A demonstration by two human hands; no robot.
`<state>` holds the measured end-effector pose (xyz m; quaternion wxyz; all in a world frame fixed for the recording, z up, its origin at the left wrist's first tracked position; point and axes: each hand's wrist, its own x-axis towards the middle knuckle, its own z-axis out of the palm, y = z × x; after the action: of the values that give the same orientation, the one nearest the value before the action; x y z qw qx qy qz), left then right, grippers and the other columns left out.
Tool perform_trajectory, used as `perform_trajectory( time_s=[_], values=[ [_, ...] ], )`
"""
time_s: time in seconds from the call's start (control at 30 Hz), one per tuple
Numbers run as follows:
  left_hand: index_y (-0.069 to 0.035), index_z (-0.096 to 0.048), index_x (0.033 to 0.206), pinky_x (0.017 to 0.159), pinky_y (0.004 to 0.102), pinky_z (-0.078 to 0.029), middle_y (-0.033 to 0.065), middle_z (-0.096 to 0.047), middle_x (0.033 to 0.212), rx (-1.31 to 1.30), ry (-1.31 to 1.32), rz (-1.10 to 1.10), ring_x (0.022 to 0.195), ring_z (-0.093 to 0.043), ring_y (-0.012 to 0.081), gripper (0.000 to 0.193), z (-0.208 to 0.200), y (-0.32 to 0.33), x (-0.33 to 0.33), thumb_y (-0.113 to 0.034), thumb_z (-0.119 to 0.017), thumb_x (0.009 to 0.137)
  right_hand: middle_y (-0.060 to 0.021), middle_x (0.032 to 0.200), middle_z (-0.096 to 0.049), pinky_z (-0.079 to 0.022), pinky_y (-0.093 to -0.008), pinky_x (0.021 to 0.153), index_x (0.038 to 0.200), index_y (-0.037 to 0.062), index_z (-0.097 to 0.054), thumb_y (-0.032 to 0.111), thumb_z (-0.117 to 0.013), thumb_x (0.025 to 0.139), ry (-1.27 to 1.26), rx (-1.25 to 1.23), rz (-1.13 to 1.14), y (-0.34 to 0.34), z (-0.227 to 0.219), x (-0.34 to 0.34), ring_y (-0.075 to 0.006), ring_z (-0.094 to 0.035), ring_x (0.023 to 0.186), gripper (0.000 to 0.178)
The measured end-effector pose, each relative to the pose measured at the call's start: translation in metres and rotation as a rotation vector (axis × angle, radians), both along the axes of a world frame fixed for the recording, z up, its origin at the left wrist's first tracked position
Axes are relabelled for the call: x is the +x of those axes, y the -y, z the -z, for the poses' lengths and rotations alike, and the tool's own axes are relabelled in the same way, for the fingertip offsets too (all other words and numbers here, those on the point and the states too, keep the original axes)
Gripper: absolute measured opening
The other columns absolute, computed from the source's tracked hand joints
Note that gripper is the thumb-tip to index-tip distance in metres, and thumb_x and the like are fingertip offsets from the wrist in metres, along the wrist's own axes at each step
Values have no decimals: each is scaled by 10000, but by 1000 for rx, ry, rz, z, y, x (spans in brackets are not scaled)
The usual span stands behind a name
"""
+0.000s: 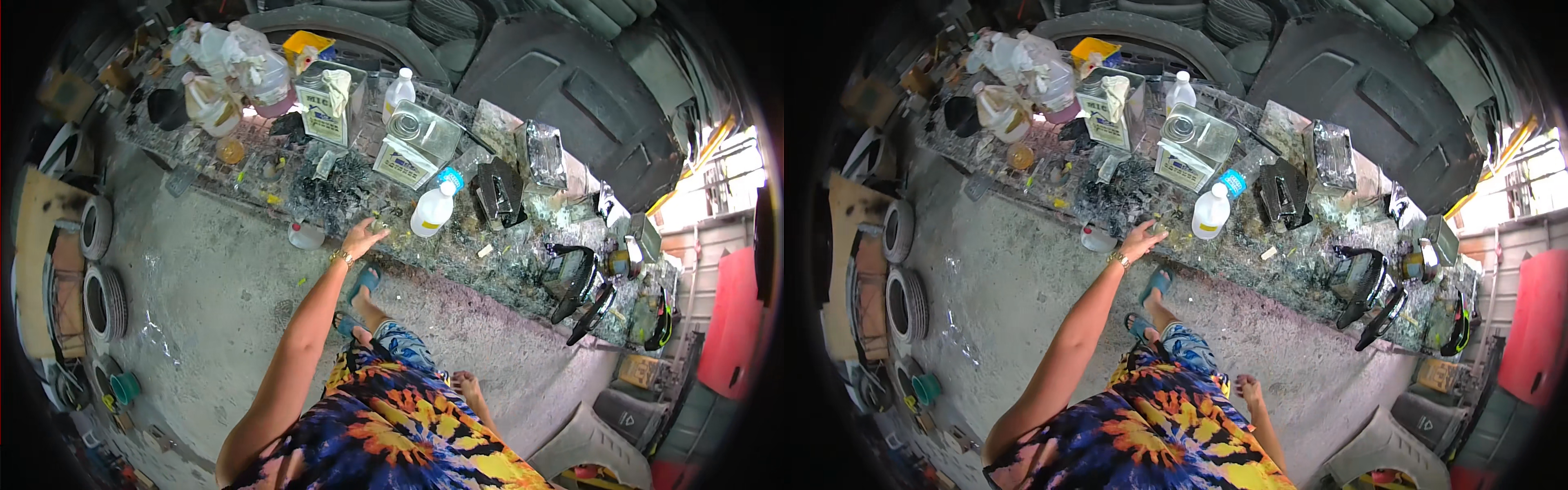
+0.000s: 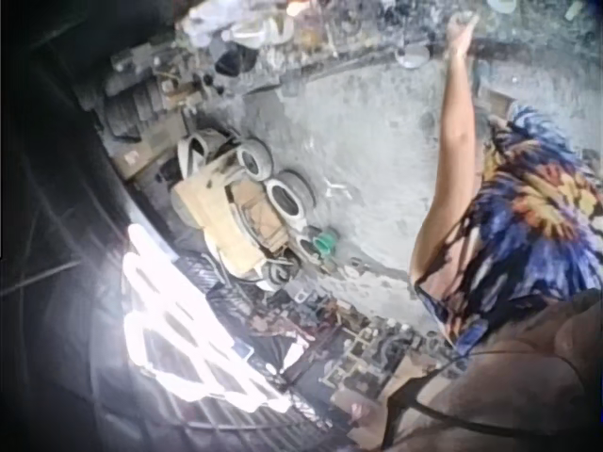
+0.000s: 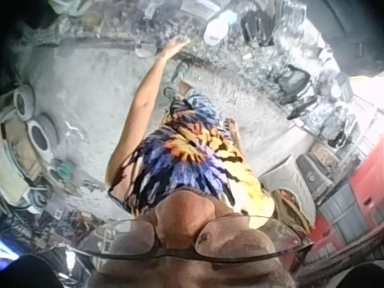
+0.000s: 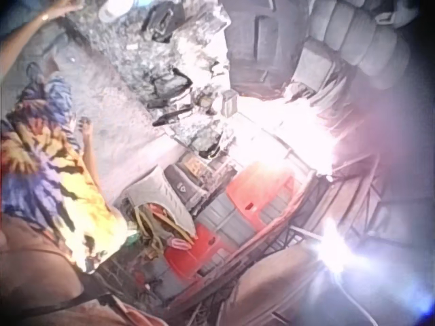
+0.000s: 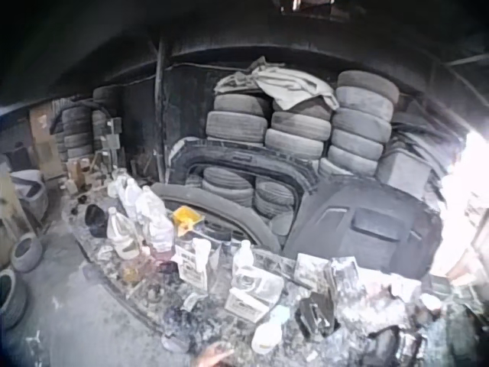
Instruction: Applying a coating or resin to carbon fiber car components using a brush.
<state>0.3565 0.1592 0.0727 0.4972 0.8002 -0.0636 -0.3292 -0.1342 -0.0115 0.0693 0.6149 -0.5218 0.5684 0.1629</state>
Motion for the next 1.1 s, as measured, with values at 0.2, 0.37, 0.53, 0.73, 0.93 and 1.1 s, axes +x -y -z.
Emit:
perform_trajectory(
  time_s=[0.2,0.37,0.53,0.73,0.93,1.1],
  values=[
    [-17,-458,1289,692,294,-550,121,-667,921,-88,-290,271,810,-662,170,667,-7,21,30,-372,-706,782,-72,775,-635,-482,-310,658,869,-7,-629,186,-512,839,87,40,-187,-58,147,-125,-169,-569,698,228],
    [-9,-473,1254,795,319,-542,138,-636,1014,-278,-445,148,908,-647,198,456,-9,-11,35,-224,-610,876,-63,851,-625,-479,-316,609,1031,29,-586,244,-512,876,60,47,-61,-43,33,74,-205,-597,744,275],
    [-23,-384,1308,899,357,-495,137,-535,1208,-650,-776,86,1041,-592,260,465,-48,-31,37,-204,-549,913,-51,1017,-628,-479,-279,664,1138,59,-566,214,-519,903,60,105,-85,-20,-3,183,-131,-590,810,286],
    [-79,-449,1210,876,366,-495,96,-509,1201,-1002,-1005,114,978,-597,276,361,-86,-66,44,-182,-575,888,-60,1040,-626,-475,-277,717,1146,34,-562,221,-520,907,242,26,-217,-29,-69,290,-129,-588,812,306],
    [-92,-424,1211,889,343,-474,112,-487,1213,-1184,-936,28,1087,-535,234,499,-103,-153,72,-295,-660,822,-58,950,-634,-462,-251,664,1081,8,-591,267,-556,908,611,-54,-403,-62,-152,434,-102,-565,747,313],
    [-128,-319,1362,965,400,-399,99,-465,1278,-1116,-757,-108,1174,-484,258,540,-130,-275,122,-341,-526,912,-47,893,-617,-448,-234,674,1093,-20,-582,172,-531,925,974,-282,-441,-168,-227,614,-89,-550,748,261]
  ],
)
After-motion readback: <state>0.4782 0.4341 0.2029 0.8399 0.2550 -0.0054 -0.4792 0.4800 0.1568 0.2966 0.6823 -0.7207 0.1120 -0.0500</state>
